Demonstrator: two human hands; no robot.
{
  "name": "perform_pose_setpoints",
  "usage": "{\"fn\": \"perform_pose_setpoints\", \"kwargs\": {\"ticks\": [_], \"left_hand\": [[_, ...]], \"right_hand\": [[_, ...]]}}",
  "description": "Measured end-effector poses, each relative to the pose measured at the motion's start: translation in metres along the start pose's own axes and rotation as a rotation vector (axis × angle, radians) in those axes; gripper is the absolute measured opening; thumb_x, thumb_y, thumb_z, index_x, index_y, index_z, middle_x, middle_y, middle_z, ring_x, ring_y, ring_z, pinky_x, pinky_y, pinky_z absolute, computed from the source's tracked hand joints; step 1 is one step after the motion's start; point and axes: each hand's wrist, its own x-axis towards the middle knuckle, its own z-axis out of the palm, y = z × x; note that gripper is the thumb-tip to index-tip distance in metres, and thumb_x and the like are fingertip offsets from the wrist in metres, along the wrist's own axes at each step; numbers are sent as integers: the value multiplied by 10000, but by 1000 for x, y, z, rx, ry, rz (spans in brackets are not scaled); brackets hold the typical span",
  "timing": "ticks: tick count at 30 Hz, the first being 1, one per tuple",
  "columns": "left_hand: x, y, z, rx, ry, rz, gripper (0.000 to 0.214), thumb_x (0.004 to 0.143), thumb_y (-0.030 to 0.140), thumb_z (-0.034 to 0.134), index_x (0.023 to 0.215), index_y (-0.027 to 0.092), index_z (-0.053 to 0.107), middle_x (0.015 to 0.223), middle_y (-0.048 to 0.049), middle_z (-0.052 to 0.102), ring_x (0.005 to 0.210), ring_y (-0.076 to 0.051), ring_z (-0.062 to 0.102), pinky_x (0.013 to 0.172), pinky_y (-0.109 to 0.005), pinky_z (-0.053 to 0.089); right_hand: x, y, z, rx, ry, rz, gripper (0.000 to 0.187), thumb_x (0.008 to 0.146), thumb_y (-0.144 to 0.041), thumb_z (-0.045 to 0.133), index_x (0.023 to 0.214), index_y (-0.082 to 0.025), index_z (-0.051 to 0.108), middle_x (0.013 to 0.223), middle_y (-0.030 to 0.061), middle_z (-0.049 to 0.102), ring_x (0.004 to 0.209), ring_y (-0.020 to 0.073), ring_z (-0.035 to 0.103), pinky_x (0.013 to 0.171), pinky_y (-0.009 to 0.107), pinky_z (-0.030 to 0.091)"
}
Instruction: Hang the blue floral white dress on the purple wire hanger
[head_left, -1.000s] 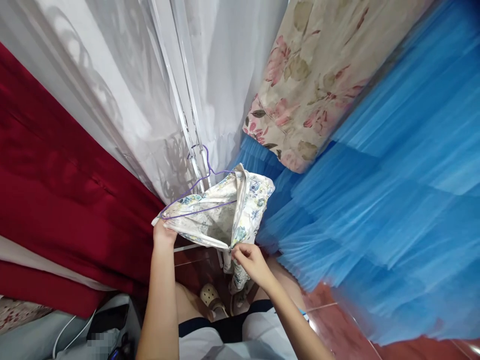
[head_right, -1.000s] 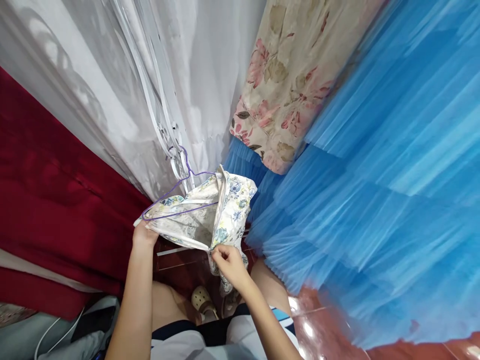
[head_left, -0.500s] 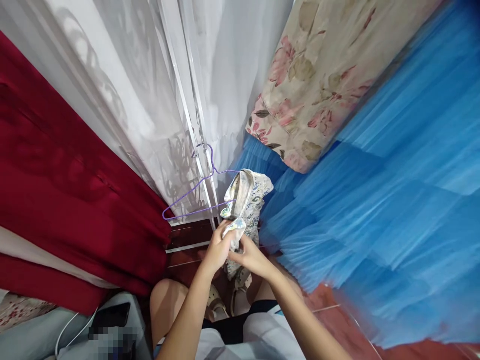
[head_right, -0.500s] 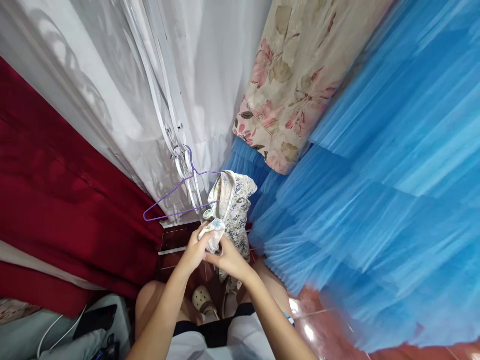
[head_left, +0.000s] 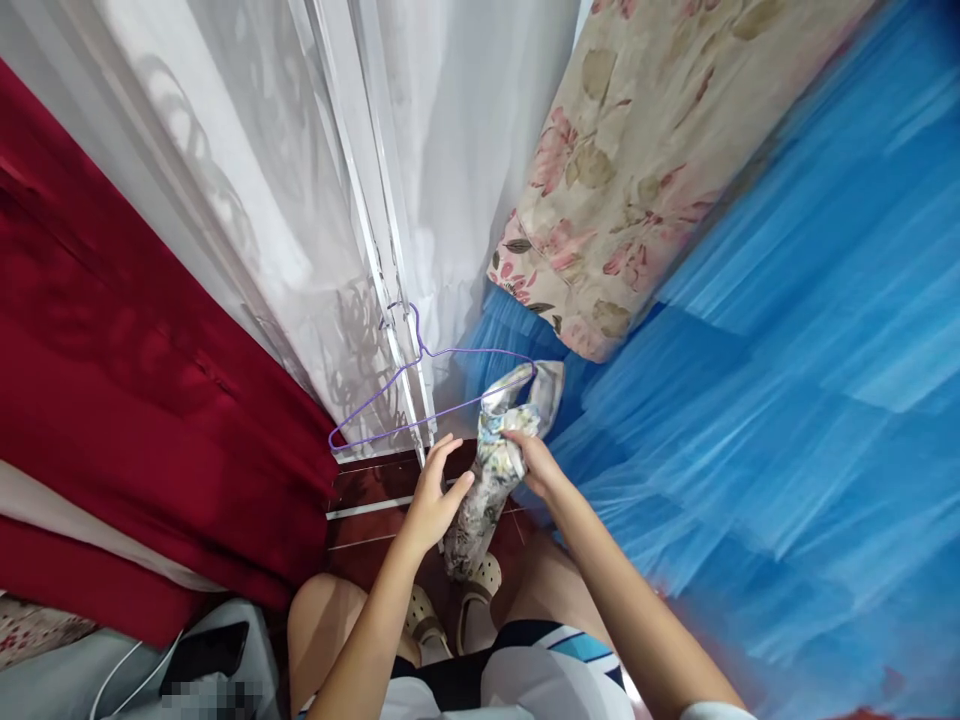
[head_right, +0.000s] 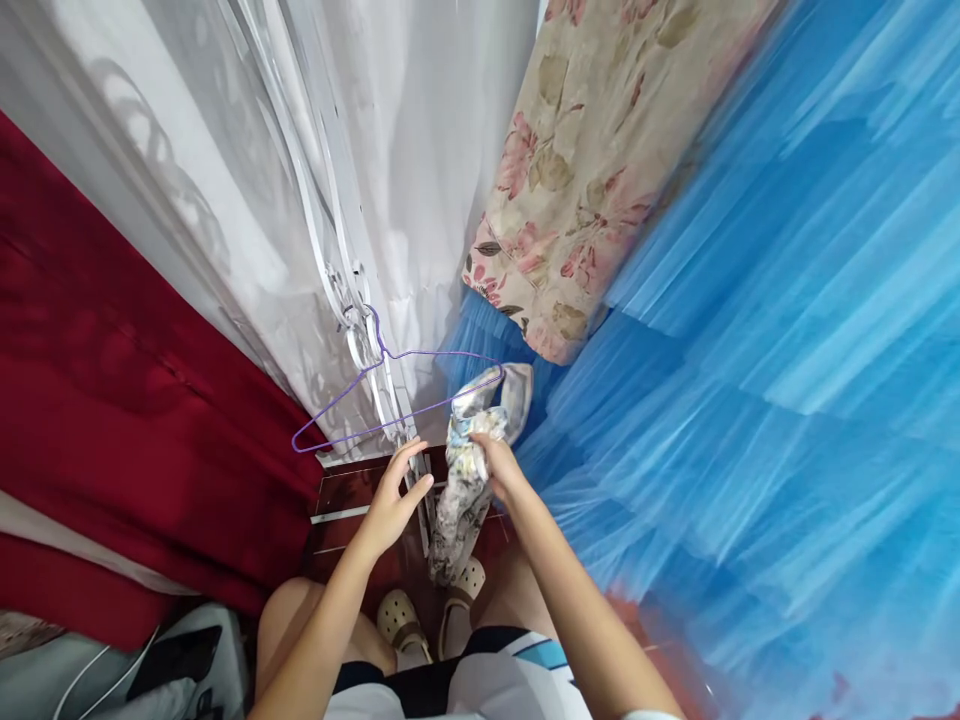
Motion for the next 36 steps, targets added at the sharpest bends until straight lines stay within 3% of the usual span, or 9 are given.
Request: {"fn": "perform_pose_setpoints", "kwargs": {"ticks": [6,10,16,19,22,26,28,32,36], "left_hand": [[-5,4,-11,-50,-255,56,725,780,51,582,1445,295,427,1524,-65,409,1414,-261,364,1198,-446,238],[-20,-4,-21,-329,-362,-148,541,835,176,638,1346,226,469,1221,-93,634,1119,-235,606,1004,-386,447],[-59,-29,-49,-342,-543,-347,336,898,420,603,1049,122,628,938,-72,652,898,-202,613,813,-300,471],[-73,-44,-81,-56,-514,-344,380,867,491,609,871,113,652,818,-48,638,759,-177,576,738,-284,461],[-77,-58,-129,319,-463,-271,341,864,453,592,746,146,682,737,-33,646,733,-182,571,927,-381,435],[-62,-64,-197,592,-143,-133,183,837,360,617,927,272,750,1017,-48,718,1125,-281,563,1170,-550,106],[-46,-55,-220,645,-1,-88,261,853,357,597,1071,314,735,1163,-47,695,1258,-305,481,1171,-561,96],[-8,-20,-228,498,115,11,421,906,361,517,1300,266,631,1333,-70,605,1283,-281,475,1139,-441,268],[27,12,-201,246,57,5,316,944,351,471,1145,216,674,1088,-47,671,1054,-210,603,948,-288,423]], "right_hand": [[-56,-5,6,-190,-385,118,138,672,-206,762,769,-120,714,692,25,704,619,169,610,613,268,501],[-72,-23,13,-210,-572,71,198,689,-212,770,858,-147,691,802,15,686,719,163,583,665,263,490],[-75,-35,29,-415,-755,-40,148,691,-115,656,832,-153,639,720,-15,610,635,133,510,588,240,417],[-64,-40,31,-637,-579,-217,199,664,-84,566,839,-160,624,736,-8,618,652,148,523,600,247,409],[-44,-51,24,-853,-336,-447,197,644,-78,522,806,-177,574,714,-14,606,659,153,527,608,245,382],[-22,-59,15,-978,-250,-583,301,640,-74,478,905,-190,562,667,-38,574,591,138,485,572,238,341],[-15,-58,16,-1009,-217,-600,443,658,-85,481,1077,-184,580,649,-42,576,557,142,471,568,245,345],[4,-51,20,-1047,-105,-625,723,695,-104,496,1414,-179,477,822,28,693,645,191,575,647,279,424],[24,-45,15,-1056,-112,-616,655,689,-79,485,1326,-171,605,1070,101,732,864,258,669,811,342,482]]}}
